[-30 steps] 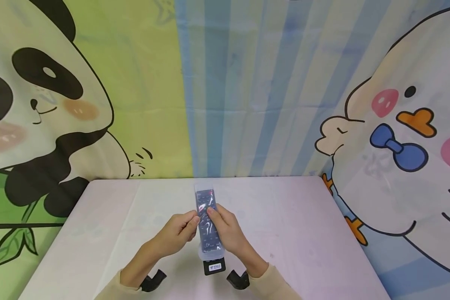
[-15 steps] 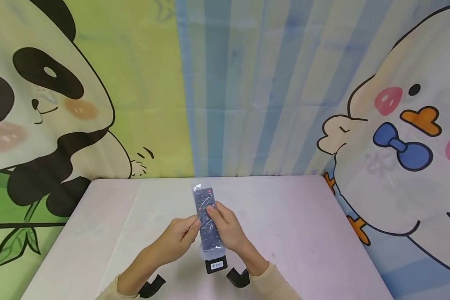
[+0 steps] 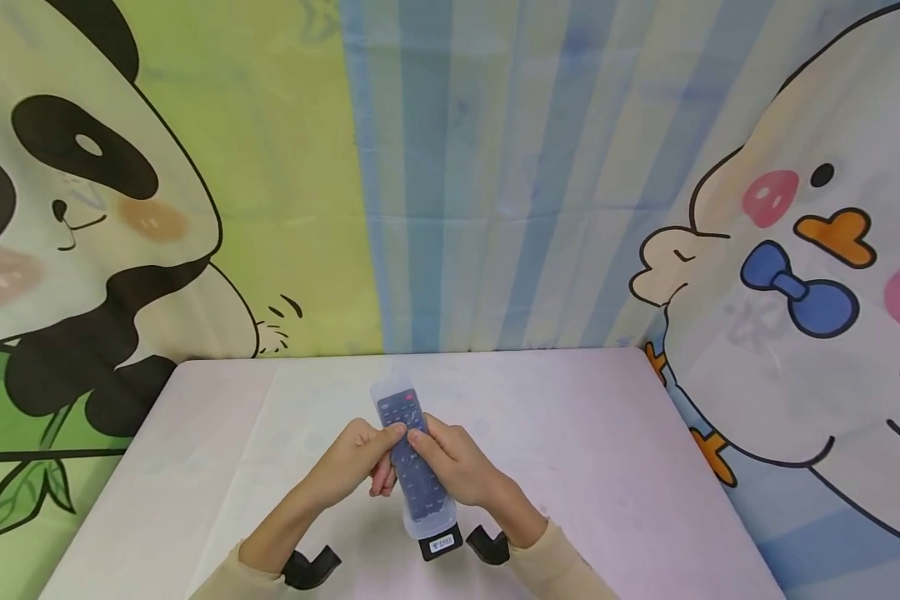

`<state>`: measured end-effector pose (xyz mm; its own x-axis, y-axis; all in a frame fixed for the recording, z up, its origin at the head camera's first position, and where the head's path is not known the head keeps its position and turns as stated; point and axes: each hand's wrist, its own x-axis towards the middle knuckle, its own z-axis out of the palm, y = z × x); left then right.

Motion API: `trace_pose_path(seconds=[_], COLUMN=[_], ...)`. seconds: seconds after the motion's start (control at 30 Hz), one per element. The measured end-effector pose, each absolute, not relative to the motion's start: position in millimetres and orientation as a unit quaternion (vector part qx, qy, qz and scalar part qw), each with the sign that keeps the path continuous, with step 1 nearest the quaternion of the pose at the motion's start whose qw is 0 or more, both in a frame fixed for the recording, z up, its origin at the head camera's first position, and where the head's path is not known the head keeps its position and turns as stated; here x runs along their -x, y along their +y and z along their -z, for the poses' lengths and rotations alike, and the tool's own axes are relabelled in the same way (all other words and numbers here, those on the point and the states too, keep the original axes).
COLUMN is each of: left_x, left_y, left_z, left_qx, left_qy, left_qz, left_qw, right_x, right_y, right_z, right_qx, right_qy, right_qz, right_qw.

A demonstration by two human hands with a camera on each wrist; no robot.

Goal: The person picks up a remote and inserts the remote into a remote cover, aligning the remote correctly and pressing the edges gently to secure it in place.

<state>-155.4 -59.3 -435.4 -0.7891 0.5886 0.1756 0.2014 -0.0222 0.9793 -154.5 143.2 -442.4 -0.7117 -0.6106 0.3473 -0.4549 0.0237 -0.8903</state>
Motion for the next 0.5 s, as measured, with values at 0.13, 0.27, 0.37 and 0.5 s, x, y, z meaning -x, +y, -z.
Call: trace_pose_path(seconds=[0.13,0.27,0.37,0.5], left_x=[159,161,163,165], left_y=[-61,-66,-74,-81], left_z=[441,445,448,452], left_qx=[-0.279,-0.290,-0.318,-0.336], left_qy=[0.674,0.700,0.694,0.680], left_qz=[-0.659,-0.630,-0.632,-0.646], left_qw=[0.181,0.170,0.134,0.086], right_x=[155,152,151,152], right_y=[140,139,135,128], right_z=[443,446,448,451], right_qx=[0.410,0.395,0.383,0.393], right_qy=[0.692,0.725,0.747,0.743], right_qz=[0.585,0.556,0.541,0.542], right_qw=[0.101,0.093,0.052,-0.018])
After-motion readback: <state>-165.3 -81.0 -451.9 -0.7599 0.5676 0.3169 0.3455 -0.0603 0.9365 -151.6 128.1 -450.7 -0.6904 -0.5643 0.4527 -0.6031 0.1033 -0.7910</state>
